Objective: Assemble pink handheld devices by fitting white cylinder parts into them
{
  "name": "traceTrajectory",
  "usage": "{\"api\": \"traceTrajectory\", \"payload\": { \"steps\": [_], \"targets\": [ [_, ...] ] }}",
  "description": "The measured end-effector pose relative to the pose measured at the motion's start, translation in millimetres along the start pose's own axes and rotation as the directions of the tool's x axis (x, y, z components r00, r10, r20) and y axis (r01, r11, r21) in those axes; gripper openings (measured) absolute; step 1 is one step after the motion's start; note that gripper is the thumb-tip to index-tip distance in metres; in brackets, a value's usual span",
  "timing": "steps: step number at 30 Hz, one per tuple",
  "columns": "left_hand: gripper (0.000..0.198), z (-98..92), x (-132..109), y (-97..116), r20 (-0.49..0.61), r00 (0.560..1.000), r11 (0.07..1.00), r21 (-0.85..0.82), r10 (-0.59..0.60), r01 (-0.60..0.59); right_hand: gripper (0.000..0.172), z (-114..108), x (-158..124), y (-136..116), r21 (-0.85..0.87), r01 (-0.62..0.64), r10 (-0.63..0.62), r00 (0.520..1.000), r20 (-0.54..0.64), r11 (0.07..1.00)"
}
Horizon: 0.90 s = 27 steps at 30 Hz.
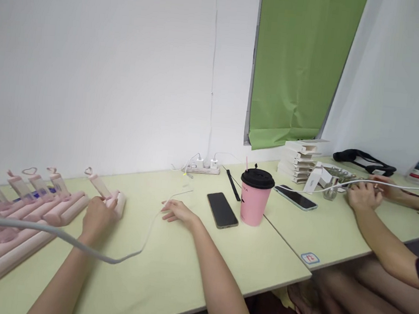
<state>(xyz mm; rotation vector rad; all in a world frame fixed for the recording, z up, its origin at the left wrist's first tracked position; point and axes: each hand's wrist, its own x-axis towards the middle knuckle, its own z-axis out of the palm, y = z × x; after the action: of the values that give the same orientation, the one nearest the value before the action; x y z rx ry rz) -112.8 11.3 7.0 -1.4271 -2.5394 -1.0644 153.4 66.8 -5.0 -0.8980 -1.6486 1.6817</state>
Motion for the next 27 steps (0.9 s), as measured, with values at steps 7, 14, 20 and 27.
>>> {"api": "traceTrajectory", "payload": {
  "steps": [7,14,20,27],
  "targets": [
    [0.046,13.7,-2,13,0.063,0.995,0.994,0.07,0.08,-0.084,0.025,4,6,9,-0.031,-0.003,0.001,0.999,-0.05,1.0],
    [0.043,47.9,46,39,0.066,0.991,0.981,0.152,0.113,-0.121,0.021,4,13,17,-0.064,0.059,-0.065,0.994,-0.086,0.996],
    [0.05,84.3,102,62,0.05,0.998,0.97,0.239,0.039,-0.05,0.021,-5,24,30,-0.184,0.133,-0.173,0.96,-0.222,0.974],
    [0.05,142.9,159,114,0.276,0.961,1.0,0.007,-0.001,-0.001,0.026,-8,27,36,-0.102,0.147,-0.162,0.975,-0.154,0.984]
  ]
}}
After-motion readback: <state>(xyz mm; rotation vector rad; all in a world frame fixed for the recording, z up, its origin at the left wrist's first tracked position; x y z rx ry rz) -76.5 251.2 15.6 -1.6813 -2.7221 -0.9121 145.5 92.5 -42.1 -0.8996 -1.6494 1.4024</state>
